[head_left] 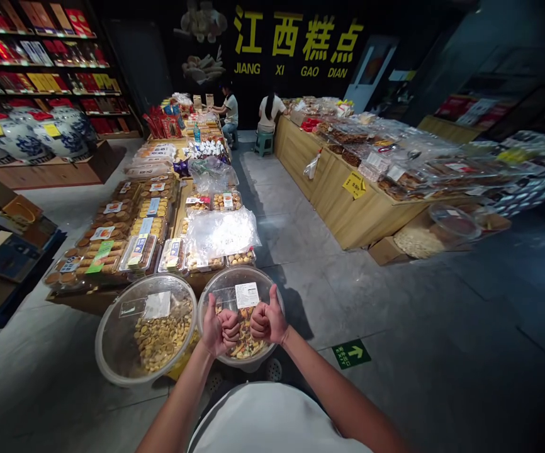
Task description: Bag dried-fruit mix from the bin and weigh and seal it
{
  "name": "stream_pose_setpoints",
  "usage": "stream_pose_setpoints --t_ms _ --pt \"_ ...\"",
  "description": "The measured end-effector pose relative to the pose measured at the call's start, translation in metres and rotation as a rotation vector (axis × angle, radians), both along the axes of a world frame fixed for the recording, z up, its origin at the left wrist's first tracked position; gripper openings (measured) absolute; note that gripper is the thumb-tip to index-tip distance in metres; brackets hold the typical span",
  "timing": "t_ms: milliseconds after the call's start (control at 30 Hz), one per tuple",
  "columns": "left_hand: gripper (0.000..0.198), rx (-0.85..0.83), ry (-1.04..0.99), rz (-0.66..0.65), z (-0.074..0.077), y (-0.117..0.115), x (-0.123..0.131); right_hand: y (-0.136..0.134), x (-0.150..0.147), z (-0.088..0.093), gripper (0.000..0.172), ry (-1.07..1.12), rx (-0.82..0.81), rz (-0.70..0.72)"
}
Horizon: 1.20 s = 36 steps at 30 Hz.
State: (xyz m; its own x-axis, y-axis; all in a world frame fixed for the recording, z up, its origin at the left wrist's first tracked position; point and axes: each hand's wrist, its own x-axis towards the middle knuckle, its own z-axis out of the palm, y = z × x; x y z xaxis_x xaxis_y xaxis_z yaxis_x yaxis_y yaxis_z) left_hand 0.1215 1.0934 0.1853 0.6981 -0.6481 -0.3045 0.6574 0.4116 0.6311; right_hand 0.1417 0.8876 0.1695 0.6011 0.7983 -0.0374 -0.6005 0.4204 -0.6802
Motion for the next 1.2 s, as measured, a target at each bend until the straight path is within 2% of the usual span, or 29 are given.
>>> stream_pose_setpoints --t_ms 67,133,200,267,367,467,567,667,733,833,933,1033,1100,1200 --pt "0.08 0.304 -0.154 0.049 -0.009 -0.002 0.002 0.006 -0.001 -0.008 0.079 -0.088 -0.23 -0.054" --pt "0.072 0.66 -0.338 0.11 -0.022 -0.001 0.012 0.011 -0.005 -0.025 0.07 -0.299 -0.578 -0.174" --pt "0.058 0.918 -0.467 0.19 -0.034 0.004 0.033 0.015 -0.01 -0.052 0.06 -0.552 -0.886 -0.26" --pt "0.037 1.061 -0.515 0.294 -0.044 0.017 0.063 0.018 -0.018 -0.083 0.054 -0.678 -1.041 -0.232" --pt "0.015 1.293 -0.536 0.443 -0.05 0.044 0.12 0.019 -0.029 -0.126 0.047 -0.619 -1.098 -0.152" --pt "0.018 1.475 -0.48 0.497 -0.054 0.068 0.178 0.018 -0.036 -0.15 0.047 -0.595 -1.143 -0.135" --pt "0.027 1.599 -0.387 0.521 -0.06 0.081 0.228 0.016 -0.038 -0.16 0.049 -0.567 -1.157 -0.141" --pt "0.037 1.67 -0.276 0.512 -0.068 0.086 0.266 0.014 -0.042 -0.165 0.047 -0.374 -1.128 -0.146" --pt "0.035 1.686 -0.206 0.491 -0.072 0.088 0.285 0.012 -0.047 -0.168 0.046 -0.235 -1.12 -0.154" --pt "0.025 1.651 -0.162 0.523 -0.072 0.088 0.304 0.007 -0.054 -0.171 0.046 -0.168 -1.114 -0.165" --pt "0.018 1.525 -0.213 0.642 -0.062 0.083 0.304 0.001 -0.058 -0.169 0.046 -0.119 -1.079 -0.214" --pt "0.017 1.314 -0.281 0.763 -0.044 0.079 0.277 -0.005 -0.05 -0.158 0.05 0.023 -0.966 -0.312" --pt "0.017 1.161 -0.312 0.823 -0.031 0.08 0.24 -0.01 -0.038 -0.145 0.052 0.131 -0.818 -0.427" --pt "0.022 0.991 -0.334 0.886 -0.019 0.091 0.161 -0.017 -0.014 -0.121 0.054 0.307 -0.555 -0.598"
